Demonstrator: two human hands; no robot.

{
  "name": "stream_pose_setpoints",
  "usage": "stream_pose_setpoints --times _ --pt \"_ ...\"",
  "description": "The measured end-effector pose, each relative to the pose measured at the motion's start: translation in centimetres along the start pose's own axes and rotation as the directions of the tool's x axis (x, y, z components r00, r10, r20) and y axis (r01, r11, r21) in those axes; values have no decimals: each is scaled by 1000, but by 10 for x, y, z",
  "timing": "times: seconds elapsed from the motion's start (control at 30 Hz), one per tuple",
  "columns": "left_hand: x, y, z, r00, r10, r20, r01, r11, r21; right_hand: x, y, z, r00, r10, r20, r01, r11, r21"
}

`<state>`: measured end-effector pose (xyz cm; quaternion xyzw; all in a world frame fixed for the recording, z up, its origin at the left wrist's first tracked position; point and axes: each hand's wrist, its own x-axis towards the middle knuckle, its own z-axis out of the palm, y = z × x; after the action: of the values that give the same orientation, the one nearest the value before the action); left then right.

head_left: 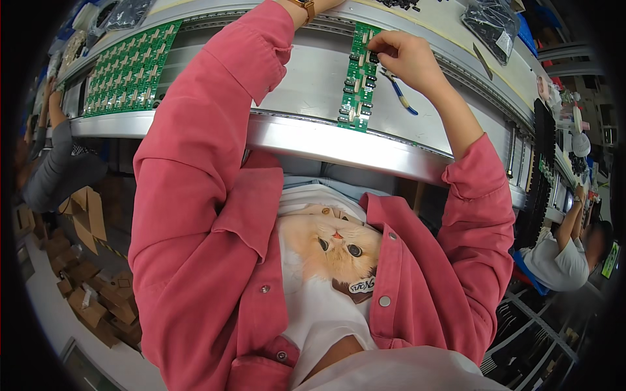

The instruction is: Place small electronic components onto a printed circuit board on a production line.

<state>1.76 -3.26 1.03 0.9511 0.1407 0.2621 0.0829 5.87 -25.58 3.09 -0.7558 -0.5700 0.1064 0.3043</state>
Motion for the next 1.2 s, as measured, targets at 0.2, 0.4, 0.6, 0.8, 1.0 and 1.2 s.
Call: stream_pose_setpoints --times 0.2,0.4,0.6,0.8,1.0,1.2 --pt "-5 -2 0 975 91 -204 -142 958 -251 2 -3 0 1000 12 25 -11 999 -43" --pt "-18 21 -29 997 6 -83 -48 856 -515 1 0 1 1000 -6 16 7 997 -77" --pt "-8 8 64 841 71 -536 -498 488 -717 7 -3 -12 996 30 78 -23 996 -90" --pt "-19 -14 11 935 171 310 -33 914 -405 13 24 -16 982 -50 -185 5 971 -239" --pt "-66 49 -85 889 211 406 8 880 -476 55 66 -23 944 58 -326 -202 882 -427" --pt "-95 58 -79 947 172 270 -44 904 -425 72 83 -21 930 162 -330 -310 831 -463"
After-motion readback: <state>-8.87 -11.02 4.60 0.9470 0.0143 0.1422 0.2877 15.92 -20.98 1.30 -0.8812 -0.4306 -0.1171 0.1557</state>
